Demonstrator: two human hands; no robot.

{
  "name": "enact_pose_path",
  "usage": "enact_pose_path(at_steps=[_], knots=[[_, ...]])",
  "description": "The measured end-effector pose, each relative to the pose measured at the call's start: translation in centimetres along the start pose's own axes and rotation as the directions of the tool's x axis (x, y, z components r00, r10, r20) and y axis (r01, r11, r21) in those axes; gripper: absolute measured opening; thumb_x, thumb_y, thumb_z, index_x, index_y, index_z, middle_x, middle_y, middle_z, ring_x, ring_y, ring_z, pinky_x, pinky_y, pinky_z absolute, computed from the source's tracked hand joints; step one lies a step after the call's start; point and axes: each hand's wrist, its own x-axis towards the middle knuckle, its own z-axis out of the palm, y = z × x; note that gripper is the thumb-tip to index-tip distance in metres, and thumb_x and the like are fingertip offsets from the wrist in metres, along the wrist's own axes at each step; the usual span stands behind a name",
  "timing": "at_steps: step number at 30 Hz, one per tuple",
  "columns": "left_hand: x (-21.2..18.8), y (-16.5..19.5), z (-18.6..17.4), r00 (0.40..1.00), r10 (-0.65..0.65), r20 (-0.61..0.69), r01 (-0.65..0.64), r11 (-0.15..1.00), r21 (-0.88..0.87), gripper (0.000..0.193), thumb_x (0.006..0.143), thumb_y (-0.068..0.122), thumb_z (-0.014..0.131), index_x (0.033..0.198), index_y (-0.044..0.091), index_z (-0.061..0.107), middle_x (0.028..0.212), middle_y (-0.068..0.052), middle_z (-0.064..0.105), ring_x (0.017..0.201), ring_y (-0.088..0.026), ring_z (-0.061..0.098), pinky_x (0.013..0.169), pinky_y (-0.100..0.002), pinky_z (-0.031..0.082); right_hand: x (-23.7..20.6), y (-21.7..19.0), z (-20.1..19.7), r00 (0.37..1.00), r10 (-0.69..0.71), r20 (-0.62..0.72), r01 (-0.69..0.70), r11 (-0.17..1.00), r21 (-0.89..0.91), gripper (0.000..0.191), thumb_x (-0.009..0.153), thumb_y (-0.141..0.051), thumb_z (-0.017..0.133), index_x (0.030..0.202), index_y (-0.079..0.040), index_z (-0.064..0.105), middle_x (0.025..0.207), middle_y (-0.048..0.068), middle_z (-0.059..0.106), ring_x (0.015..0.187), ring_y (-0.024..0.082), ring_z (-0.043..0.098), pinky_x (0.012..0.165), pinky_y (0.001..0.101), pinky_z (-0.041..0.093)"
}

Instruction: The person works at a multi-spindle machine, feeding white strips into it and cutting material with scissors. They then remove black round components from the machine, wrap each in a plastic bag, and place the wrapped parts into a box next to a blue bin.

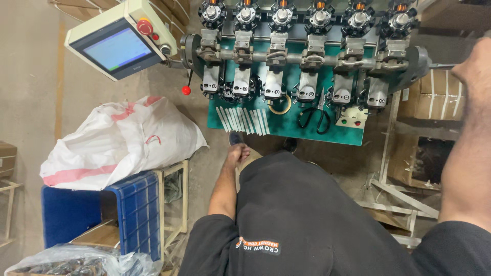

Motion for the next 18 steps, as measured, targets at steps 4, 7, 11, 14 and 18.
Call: enact_pose_path(at_steps=[4, 7, 11, 14, 18], knots=[[0.5, -0.4, -0.9, 0.956, 0.137, -0.259, -0.201, 0.950, -0.239, 0.025, 0.098, 0.035, 0.053, 0.093, 0.011, 0.059, 0.078, -0.011, 0.070, 0.053, -0.023, 0.058, 0.043, -0.036, 0.046, -0.1, 0.1, 0.6, 1.000, 0.010, 0.004, -0.010, 1.000, 0.008, 0.044, 0.075, -0.056, 0.086, 0.084, -0.013, 0.082, 0.074, 0.009, 0.079, 0.074, 0.025, 0.077, 0.063, 0.0374, 0.058], [1.3, 3.0, -1.6, 0.791, 0.232, -0.566, -0.492, 0.791, -0.363, 0.027, 0.101, 0.034, 0.054, 0.090, 0.009, 0.056, 0.078, -0.013, 0.064, 0.056, -0.027, 0.059, 0.046, -0.039, 0.043, -0.1, 0.3, 0.8, 1.000, 0.018, 0.003, -0.018, 1.000, 0.005, 0.043, 0.075, -0.056, 0.086, 0.084, -0.013, 0.082, 0.074, 0.009, 0.078, 0.074, 0.025, 0.077, 0.063, 0.0375, 0.058], [1.5, 9.7, -1.9, 0.164, 0.433, -0.886, -0.491, 0.815, 0.307, 0.057, 0.104, 0.046, 0.046, 0.111, -0.007, 0.063, 0.107, -0.029, 0.067, 0.096, -0.045, 0.063, 0.085, -0.053, 0.047, -0.5, 0.8, 1.0, 0.999, 0.033, 0.004, -0.033, 0.999, -0.003, 0.043, 0.075, -0.056, 0.087, 0.084, -0.014, 0.082, 0.074, 0.009, 0.078, 0.074, 0.026, 0.077, 0.063, 0.0376, 0.058], [0.9, 15.7, -1.6, 0.115, 0.530, -0.840, -0.662, 0.672, 0.333, 0.062, 0.104, 0.046, 0.042, 0.122, -0.011, 0.060, 0.125, -0.032, 0.062, 0.113, -0.046, 0.060, 0.099, -0.051, 0.045, -0.7, 1.1, 1.3, 0.998, 0.057, 0.002, -0.057, 0.998, 0.001, 0.043, 0.075, -0.056, 0.087, 0.084, -0.014, 0.082, 0.074, 0.009, 0.078, 0.074, 0.026, 0.077, 0.063, 0.0377, 0.058], [0.5, 22.1, -0.6, 0.167, 0.669, -0.724, -0.426, 0.711, 0.559, 0.060, 0.098, 0.050, 0.042, 0.121, 0.001, 0.068, 0.125, -0.028, 0.063, 0.116, -0.044, 0.058, 0.099, -0.054, 0.043, -0.6, 1.5, 1.9, 0.996, 0.091, 0.007, -0.092, 0.996, 0.014, 0.043, 0.074, -0.056, 0.087, 0.084, -0.014, 0.082, 0.074, 0.009, 0.078, 0.074, 0.026, 0.077, 0.063, 0.0378, 0.058]])
